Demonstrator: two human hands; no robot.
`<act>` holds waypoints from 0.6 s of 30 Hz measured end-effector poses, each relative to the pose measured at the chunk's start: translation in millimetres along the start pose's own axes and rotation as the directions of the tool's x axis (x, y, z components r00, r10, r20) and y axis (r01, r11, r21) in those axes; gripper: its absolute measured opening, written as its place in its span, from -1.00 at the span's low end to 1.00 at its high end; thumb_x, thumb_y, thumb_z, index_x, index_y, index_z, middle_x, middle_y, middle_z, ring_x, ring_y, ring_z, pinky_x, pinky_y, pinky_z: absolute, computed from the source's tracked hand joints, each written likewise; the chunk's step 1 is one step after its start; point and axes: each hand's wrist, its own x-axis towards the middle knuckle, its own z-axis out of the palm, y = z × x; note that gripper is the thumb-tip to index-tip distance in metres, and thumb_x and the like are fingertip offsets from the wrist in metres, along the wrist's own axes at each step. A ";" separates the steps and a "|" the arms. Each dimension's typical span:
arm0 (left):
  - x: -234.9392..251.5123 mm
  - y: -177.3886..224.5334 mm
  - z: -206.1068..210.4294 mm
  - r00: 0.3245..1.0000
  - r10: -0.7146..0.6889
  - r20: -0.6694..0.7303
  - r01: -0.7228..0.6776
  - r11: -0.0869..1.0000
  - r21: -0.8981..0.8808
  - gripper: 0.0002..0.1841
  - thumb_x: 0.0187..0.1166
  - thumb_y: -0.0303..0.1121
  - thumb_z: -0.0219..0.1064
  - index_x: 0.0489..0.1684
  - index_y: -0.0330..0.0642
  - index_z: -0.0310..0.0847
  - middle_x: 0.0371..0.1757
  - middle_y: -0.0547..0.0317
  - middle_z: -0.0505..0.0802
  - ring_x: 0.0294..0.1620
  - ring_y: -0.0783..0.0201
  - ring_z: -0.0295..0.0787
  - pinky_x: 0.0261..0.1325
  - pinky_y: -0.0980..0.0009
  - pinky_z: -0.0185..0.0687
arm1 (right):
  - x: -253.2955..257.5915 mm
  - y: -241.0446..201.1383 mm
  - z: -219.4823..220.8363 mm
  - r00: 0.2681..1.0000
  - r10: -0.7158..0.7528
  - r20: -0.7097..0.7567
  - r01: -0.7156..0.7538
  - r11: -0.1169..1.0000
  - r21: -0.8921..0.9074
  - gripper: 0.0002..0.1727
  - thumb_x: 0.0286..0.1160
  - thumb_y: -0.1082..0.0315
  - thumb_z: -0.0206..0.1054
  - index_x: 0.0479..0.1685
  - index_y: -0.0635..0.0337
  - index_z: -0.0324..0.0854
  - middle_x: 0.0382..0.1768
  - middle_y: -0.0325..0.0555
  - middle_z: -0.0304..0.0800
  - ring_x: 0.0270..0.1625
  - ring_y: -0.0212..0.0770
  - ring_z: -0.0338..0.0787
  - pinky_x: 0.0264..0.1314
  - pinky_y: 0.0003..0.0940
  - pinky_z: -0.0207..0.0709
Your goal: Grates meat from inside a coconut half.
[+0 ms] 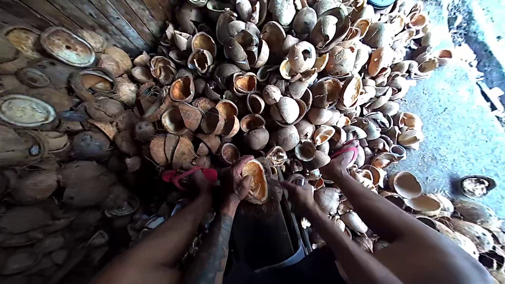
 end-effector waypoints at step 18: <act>2.5 -0.9 -2.8 0.994 -0.103 -0.023 0.097 0.974 -0.207 -0.48 0.15 -0.62 0.05 0.09 -0.30 0.81 0.29 0.00 0.85 0.42 0.18 0.72 0.51 0.18 0.61 | -29.2 33.1 21.1 0.933 -0.252 -0.258 0.255 0.967 -0.022 -0.65 0.33 0.22 0.63 -0.50 0.23 0.58 -0.74 -0.23 0.51 -0.75 -0.36 0.44 -0.68 -0.35 0.43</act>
